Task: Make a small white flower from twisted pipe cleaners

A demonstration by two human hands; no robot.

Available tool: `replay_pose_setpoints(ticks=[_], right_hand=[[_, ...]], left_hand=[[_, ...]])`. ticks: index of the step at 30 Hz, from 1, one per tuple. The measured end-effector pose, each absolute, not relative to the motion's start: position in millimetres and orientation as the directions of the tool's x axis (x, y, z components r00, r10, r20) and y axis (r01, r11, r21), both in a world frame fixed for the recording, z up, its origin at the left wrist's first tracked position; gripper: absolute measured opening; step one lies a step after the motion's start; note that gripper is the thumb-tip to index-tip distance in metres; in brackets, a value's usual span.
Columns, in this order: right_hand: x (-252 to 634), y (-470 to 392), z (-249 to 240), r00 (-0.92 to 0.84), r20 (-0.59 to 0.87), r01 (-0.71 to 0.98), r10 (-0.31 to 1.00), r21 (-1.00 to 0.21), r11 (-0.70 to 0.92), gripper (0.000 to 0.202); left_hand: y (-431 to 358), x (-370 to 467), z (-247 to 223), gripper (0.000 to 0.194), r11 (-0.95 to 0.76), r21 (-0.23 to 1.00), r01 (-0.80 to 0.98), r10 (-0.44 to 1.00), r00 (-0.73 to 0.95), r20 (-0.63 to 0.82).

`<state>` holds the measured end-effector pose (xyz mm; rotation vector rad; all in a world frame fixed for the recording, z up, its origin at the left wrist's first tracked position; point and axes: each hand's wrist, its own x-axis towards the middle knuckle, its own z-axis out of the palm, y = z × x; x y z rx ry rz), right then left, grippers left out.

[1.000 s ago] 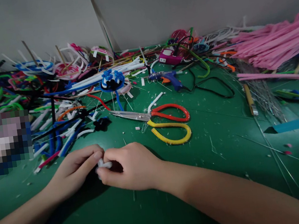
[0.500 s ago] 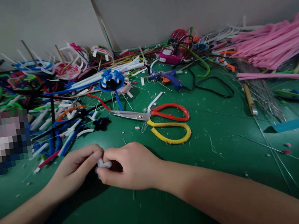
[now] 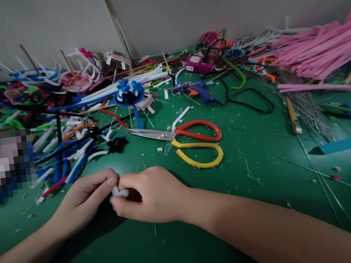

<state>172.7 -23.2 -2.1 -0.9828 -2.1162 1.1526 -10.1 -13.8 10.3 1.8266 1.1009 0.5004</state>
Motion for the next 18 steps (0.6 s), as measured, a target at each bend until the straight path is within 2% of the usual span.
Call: replay_pose_setpoints(ticks=[18], right_hand=[[173.1, -23.3, -2.0, -0.593, 0.102, 0.345, 0.799, -0.865, 0.366, 0.021]], left_hand=[[-14.7, -9.5, 11.1, 0.031, -0.184, 0.854, 0.487, 0.85, 0.515, -0.111]])
